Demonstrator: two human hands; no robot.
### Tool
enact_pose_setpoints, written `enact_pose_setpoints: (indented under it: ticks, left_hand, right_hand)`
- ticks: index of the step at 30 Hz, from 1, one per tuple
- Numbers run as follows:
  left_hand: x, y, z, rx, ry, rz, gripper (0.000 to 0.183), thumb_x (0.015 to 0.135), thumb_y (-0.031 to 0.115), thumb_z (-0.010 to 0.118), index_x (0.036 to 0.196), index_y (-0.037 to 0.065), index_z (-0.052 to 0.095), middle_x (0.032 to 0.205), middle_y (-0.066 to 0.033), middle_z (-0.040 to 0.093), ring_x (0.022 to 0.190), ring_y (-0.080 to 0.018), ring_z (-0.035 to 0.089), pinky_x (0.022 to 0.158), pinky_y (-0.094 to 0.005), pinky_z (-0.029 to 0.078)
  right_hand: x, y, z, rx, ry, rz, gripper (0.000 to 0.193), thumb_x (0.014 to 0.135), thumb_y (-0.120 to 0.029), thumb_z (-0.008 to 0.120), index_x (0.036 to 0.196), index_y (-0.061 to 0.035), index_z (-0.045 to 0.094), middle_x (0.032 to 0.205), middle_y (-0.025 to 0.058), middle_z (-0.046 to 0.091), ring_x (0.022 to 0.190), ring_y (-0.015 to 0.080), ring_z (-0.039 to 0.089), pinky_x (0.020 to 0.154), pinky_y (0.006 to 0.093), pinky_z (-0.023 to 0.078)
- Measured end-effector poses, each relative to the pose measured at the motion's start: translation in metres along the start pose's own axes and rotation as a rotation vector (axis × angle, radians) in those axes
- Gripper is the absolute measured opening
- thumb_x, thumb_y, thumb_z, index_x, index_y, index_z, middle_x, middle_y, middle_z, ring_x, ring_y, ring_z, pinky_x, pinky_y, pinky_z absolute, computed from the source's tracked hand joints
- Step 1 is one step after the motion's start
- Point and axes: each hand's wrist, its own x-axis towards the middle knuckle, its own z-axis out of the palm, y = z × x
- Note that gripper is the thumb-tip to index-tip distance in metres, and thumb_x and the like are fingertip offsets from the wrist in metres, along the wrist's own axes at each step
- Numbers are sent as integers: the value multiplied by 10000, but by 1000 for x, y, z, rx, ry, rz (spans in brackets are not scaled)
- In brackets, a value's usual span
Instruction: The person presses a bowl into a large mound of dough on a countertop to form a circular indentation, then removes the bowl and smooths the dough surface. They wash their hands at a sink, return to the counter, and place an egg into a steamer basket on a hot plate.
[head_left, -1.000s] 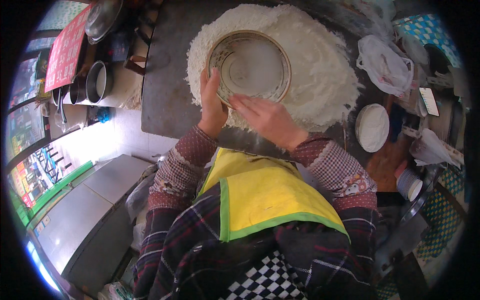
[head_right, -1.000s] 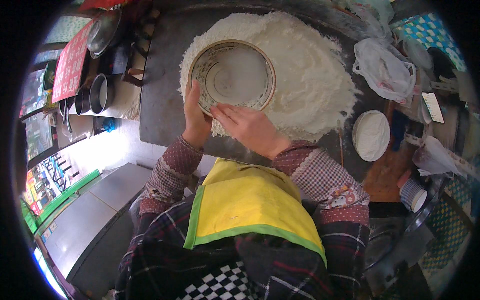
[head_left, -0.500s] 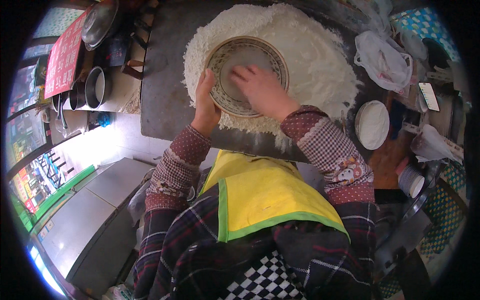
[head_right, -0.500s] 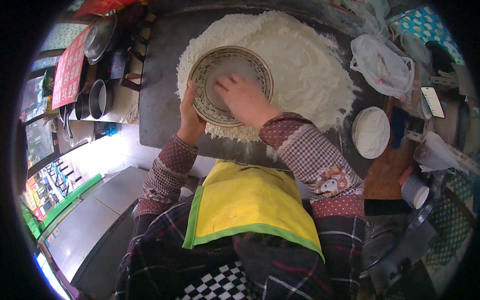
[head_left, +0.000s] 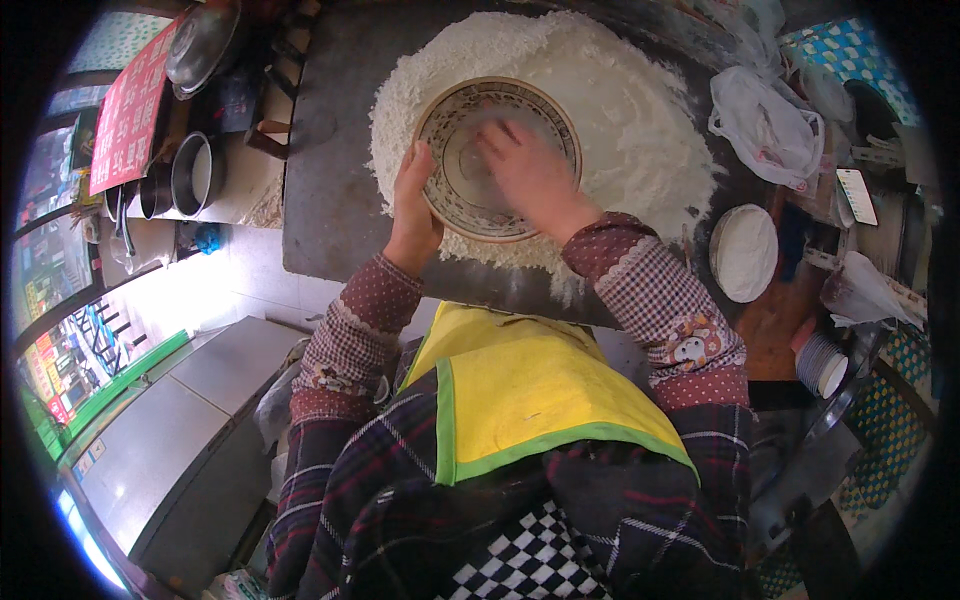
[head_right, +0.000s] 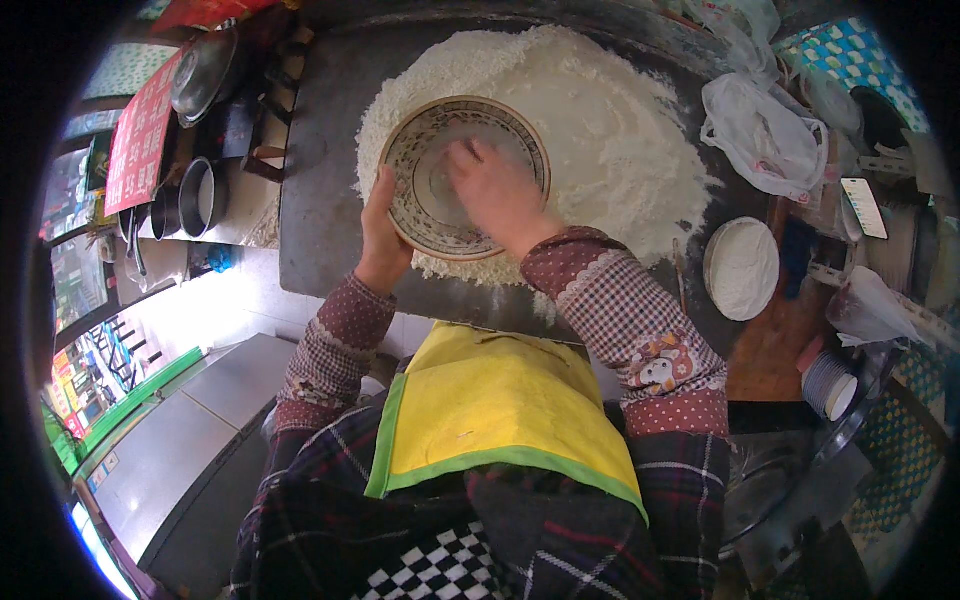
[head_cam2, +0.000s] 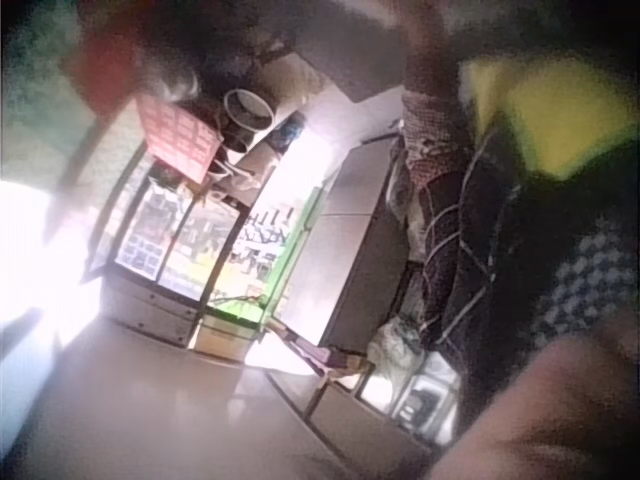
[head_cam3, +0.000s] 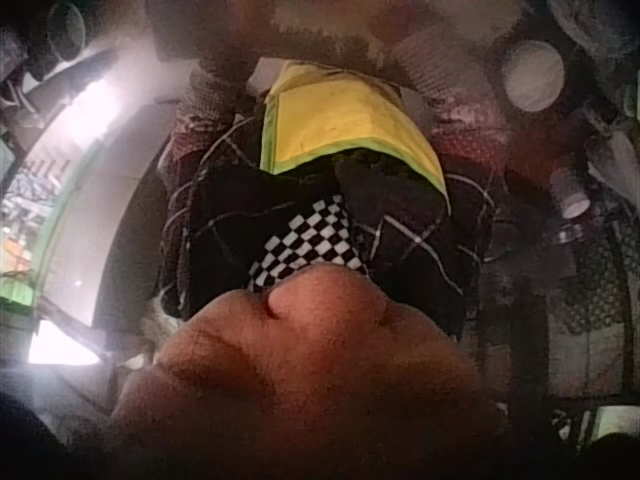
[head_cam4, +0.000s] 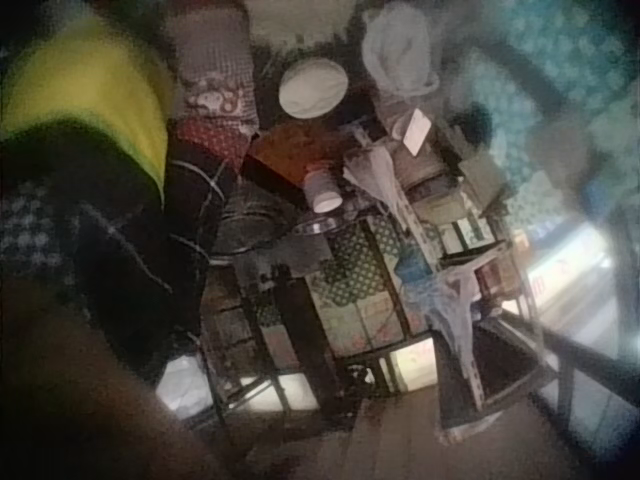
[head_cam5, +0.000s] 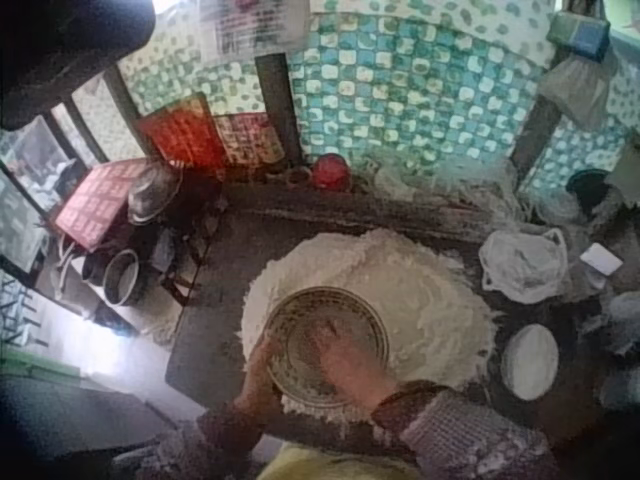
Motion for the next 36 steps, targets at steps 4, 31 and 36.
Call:
enact_pose_setpoints:
  ticks: [4,31,36]
  left_hand:
    - [0,1,-3,36,26,62,487,1095,352,508,1437,6,486,1347,-114,611,1217,-201,606,1027,-353,508]
    - [2,7,-17,50,-57,-30,622,1080,493,467,1458,-2,475,1368,-171,620,1208,-285,640,1028,-420,534]
    - [-1,5,-14,40,-55,-38,628,1079,511,465,1452,6,485,1353,-166,624,1174,-282,650,1006,-418,542]
  right_hand:
    - [-10,9,-8,-124,-93,45,234,890,-99,574,1096,-45,669,1193,71,617,1142,276,591,869,410,554]
    - [-31,-29,-14,867,-169,-106,481,910,31,588,1381,-64,576,1339,159,577,1247,373,563,1060,421,474]
    - [-32,-30,-18,786,-223,-73,485,898,33,583,1375,-50,574,1390,159,559,1290,367,544,1083,425,467]
